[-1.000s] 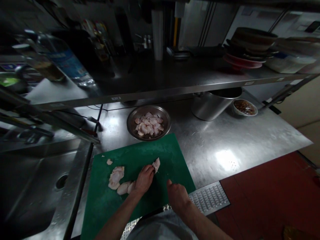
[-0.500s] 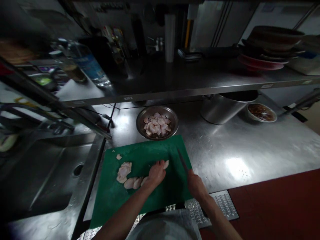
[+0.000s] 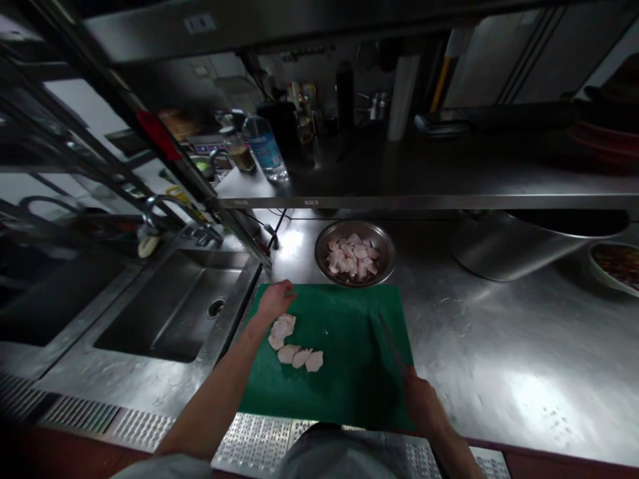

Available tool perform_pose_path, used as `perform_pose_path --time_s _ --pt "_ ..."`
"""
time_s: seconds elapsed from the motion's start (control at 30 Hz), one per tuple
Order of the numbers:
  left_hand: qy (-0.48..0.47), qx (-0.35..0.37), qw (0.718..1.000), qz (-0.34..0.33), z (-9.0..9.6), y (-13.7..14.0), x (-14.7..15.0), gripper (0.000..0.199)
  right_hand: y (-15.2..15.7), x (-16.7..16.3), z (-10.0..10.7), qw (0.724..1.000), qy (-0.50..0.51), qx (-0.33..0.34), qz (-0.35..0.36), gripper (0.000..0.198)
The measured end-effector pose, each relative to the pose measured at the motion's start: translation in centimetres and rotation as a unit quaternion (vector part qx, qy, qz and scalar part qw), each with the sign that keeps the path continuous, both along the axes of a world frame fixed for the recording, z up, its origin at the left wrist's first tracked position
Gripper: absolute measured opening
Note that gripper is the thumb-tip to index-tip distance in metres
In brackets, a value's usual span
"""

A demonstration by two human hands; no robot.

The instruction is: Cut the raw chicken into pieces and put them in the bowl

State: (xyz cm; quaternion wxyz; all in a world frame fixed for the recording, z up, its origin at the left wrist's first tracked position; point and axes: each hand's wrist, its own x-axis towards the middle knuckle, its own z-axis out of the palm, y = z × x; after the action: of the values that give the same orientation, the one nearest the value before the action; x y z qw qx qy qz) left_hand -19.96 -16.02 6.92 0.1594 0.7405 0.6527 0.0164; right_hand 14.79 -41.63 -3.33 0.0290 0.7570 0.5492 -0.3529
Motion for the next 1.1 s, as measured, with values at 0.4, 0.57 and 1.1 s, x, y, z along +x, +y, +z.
perform_pose_path --time_s 0.4,0.57,1.1 --pt "-0.139 -0.001 0.977 0.16 -6.2 -2.5 1.2 0.027 3.1 -2.6 2.5 0.998 0.034 0.027 0.048 0.042" --pt "-0.446 -0.094 0.869 0.193 -10.1 -7.3 8.8 0.02 3.3 -2.8 3.6 0.998 0.031 0.03 0.051 0.034" --pt "-0.195 0.002 0.975 -0.108 -11.3 -11.9 7.7 0.023 4.3 -5.7 4.3 0.971 -0.048 0.012 0.232 0.043"
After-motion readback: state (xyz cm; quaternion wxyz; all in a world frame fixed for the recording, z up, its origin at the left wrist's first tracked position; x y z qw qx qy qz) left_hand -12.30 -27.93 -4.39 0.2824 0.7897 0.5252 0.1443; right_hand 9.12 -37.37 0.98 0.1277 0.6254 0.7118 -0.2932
